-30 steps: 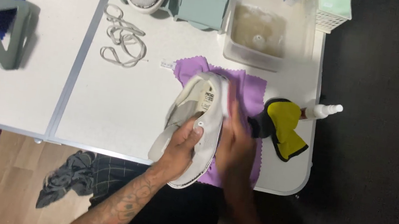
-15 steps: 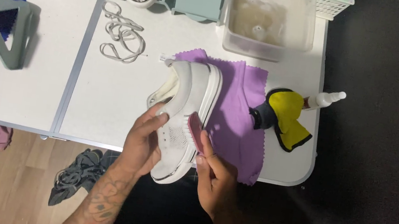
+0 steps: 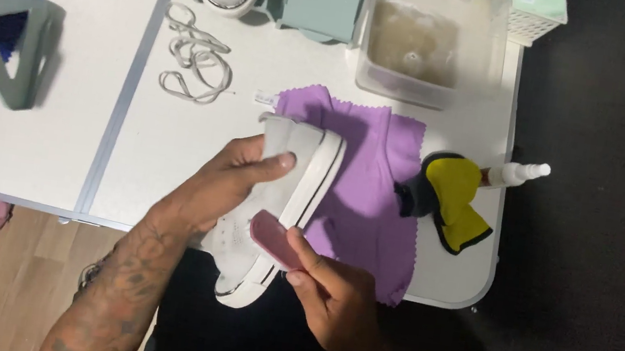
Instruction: The person scrubs a white sneaker with a pink brush, focusing on the tongue, toe box, and sides. They repeatedly dip the brush into a container of soapy water to clean the shoe thoroughly.
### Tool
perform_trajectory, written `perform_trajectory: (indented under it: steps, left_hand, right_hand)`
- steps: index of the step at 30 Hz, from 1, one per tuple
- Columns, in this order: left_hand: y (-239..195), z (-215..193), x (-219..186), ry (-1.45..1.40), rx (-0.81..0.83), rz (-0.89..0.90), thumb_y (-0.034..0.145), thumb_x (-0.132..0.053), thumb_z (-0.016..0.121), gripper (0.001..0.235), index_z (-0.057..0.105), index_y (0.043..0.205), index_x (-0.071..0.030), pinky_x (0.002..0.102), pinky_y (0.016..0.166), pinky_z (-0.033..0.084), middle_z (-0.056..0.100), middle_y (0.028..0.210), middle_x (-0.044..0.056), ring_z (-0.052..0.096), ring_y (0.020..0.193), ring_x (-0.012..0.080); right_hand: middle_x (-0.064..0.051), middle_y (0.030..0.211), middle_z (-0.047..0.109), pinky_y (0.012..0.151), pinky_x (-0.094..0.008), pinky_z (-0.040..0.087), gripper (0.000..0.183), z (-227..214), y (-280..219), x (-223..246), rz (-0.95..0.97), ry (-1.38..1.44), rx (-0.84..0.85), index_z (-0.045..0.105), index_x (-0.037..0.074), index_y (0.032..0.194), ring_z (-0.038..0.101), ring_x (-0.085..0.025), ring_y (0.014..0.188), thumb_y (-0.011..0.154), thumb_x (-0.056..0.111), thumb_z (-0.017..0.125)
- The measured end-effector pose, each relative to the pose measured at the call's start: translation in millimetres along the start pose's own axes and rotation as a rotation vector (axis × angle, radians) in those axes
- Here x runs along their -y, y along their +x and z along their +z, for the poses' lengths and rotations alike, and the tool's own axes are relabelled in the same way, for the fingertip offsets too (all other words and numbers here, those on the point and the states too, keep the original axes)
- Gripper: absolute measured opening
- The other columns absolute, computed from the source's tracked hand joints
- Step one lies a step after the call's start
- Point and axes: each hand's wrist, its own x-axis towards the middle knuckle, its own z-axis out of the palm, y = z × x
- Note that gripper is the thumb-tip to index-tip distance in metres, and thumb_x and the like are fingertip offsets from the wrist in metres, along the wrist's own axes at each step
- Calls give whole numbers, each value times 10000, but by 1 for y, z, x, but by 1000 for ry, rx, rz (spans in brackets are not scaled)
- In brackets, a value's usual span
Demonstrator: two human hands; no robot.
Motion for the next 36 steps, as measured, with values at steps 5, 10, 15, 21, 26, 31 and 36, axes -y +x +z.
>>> perform_trajectory:
  steps: [5, 10, 15, 21, 26, 31, 36]
  left_hand:
    - [-4, 14, 29, -410, -267, 140, 928, -237, 643, 354, 684, 1205, -20, 357, 843, 593, 763, 1048, 123, 731, 924, 234]
    - [32, 11, 74, -521, -505, -28, 814, -312, 676, 636, 535, 1375, -49, 324, 951, 510, 655, 1250, 102, 654, 1097, 202]
    - [54, 10, 120, -800, -294, 110, 942, -127, 663, 34, 642, 953, -102, 269, 573, 500, 683, 760, 51, 640, 624, 153]
    - [52, 9, 121, -611, -291, 141, 989, -207, 598, 381, 618, 1328, -35, 364, 883, 589, 759, 1054, 174, 745, 886, 197]
    - [59, 5, 122, -466, -278, 193, 1012, -229, 564, 465, 548, 1436, -37, 367, 931, 576, 738, 1116, 147, 717, 941, 175]
    - [59, -3, 123, -514, -252, 196, 986, -269, 561, 565, 477, 1505, -62, 446, 1054, 494, 665, 1301, 198, 655, 1143, 255]
    - [79, -25, 191, -499, -302, 144, 1003, -302, 541, 563, 477, 1501, -46, 469, 1109, 442, 609, 1387, 217, 616, 1218, 298]
  right_hand:
    - [29, 669, 565, 499, -265, 355, 432, 3, -8, -9, 36, -90, -209, 579, 10, 1407, 410, -90, 550, 977, 39, 554]
    - [67, 621, 485, 483, -244, 292, 407, 20, 4, 8, 137, -38, -298, 618, 40, 1384, 342, -62, 530, 979, 22, 584]
    - [-35, 958, 811, 687, -262, 604, 471, 34, 24, 0, 178, -398, -233, 611, 145, 1393, 769, -146, 808, 947, -5, 600]
    - [-72, 992, 802, 836, -427, 594, 399, 33, 42, -9, 386, -565, -202, 691, 242, 1367, 755, -286, 934, 982, 196, 595]
    - [-84, 993, 790, 825, -501, 592, 364, 20, 108, -59, 270, -783, -146, 683, 388, 1350, 736, -337, 952, 1008, 334, 571]
    - [-107, 912, 774, 710, -461, 588, 407, -4, 103, -13, 261, -590, 57, 677, 323, 1368, 753, -322, 763, 994, 297, 520]
    - [-124, 764, 775, 617, -429, 601, 453, 3, 67, 37, 295, -740, 259, 630, 299, 1424, 754, -301, 626, 1009, 338, 454]
